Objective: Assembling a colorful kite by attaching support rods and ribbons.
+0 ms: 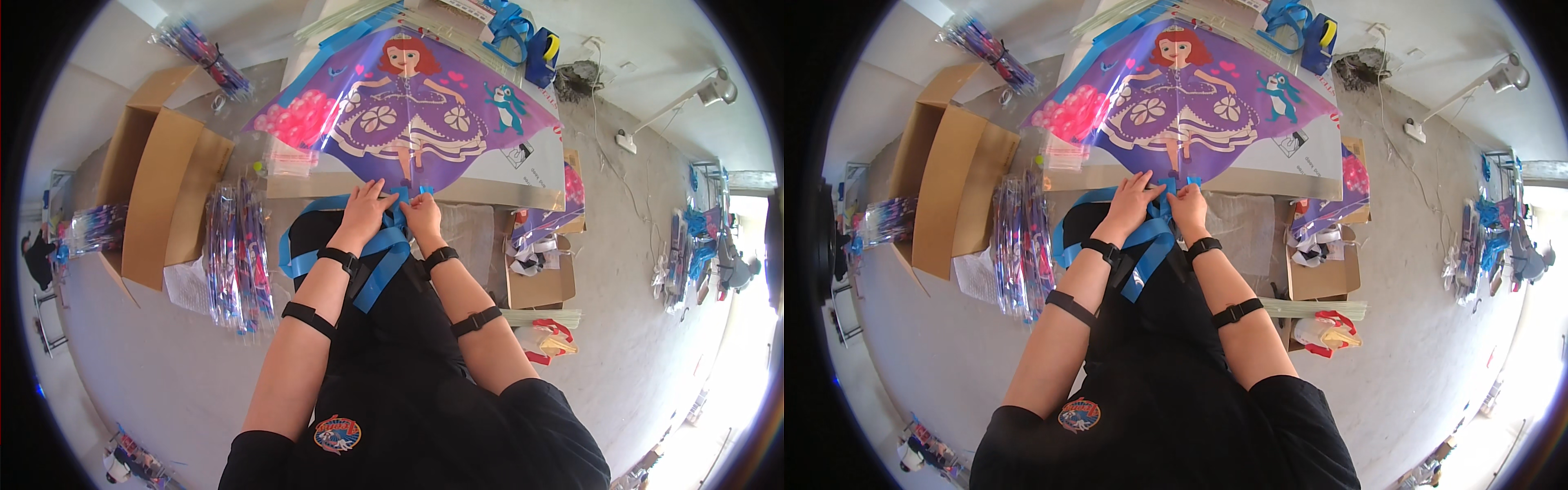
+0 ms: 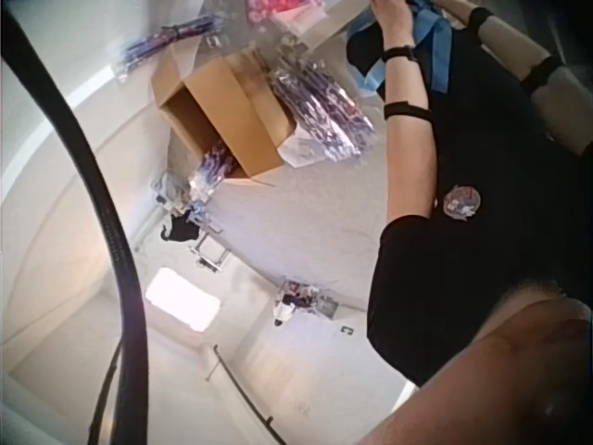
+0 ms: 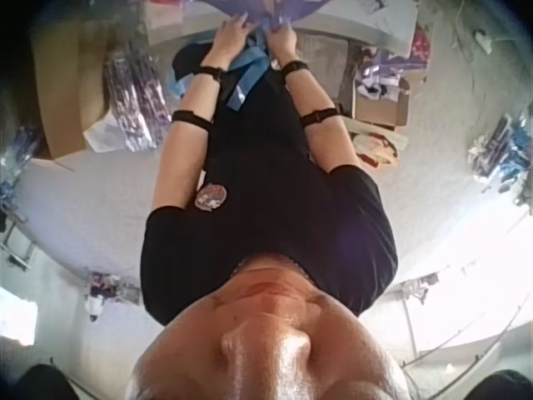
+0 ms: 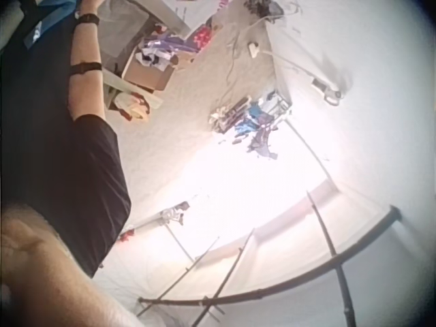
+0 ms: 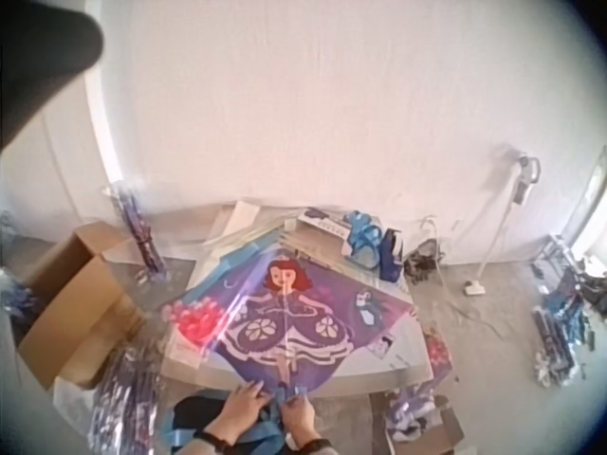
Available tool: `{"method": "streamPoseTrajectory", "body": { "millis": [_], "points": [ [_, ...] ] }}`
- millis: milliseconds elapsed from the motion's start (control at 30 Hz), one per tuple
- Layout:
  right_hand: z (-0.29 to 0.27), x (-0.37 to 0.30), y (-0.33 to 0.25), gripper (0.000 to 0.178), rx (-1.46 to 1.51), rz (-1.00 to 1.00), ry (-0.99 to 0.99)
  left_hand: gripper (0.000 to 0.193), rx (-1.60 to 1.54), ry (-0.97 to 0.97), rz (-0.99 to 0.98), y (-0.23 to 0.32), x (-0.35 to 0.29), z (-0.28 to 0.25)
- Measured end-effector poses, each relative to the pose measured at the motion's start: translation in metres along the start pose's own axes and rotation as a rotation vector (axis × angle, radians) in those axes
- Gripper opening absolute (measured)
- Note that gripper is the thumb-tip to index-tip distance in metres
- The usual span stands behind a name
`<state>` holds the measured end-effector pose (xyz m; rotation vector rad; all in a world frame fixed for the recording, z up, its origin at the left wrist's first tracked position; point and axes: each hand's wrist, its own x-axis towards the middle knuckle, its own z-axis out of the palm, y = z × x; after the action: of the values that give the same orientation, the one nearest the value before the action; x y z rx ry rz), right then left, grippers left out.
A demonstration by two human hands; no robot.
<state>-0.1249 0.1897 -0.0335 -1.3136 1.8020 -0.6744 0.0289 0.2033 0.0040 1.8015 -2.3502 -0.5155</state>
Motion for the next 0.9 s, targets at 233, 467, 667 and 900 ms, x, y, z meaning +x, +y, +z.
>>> {"method": "streamPoseTrajectory", "body": {
  "millis": [233, 467, 667, 900],
  "points": [
    [0.0, -0.001, 0.0, 0.032, -0.018, 0.003, 0.014, 0.039, -0.006, 0.002, -0.005, -0.001, 0.002, 0.003],
    [-0.004, -0.003, -0.007, 0.032, -0.07, 0.035, 0.016, 0.037, -0.012, 0.017, -0.037, 0.003, 0.002, 0.002],
    [-0.035, -0.013, -0.024, 0.01, -0.206, -0.42, 0.071, 0.038, 0.042, -0.023, -0.023, 0.002, 0.002, 0.001],
    [-0.069, 0.001, -0.013, 0.027, -0.456, -0.663, -0.045, 0.037, 0.06, -0.027, 0.007, 0.002, 0.004, 0.0]
  ]
}}
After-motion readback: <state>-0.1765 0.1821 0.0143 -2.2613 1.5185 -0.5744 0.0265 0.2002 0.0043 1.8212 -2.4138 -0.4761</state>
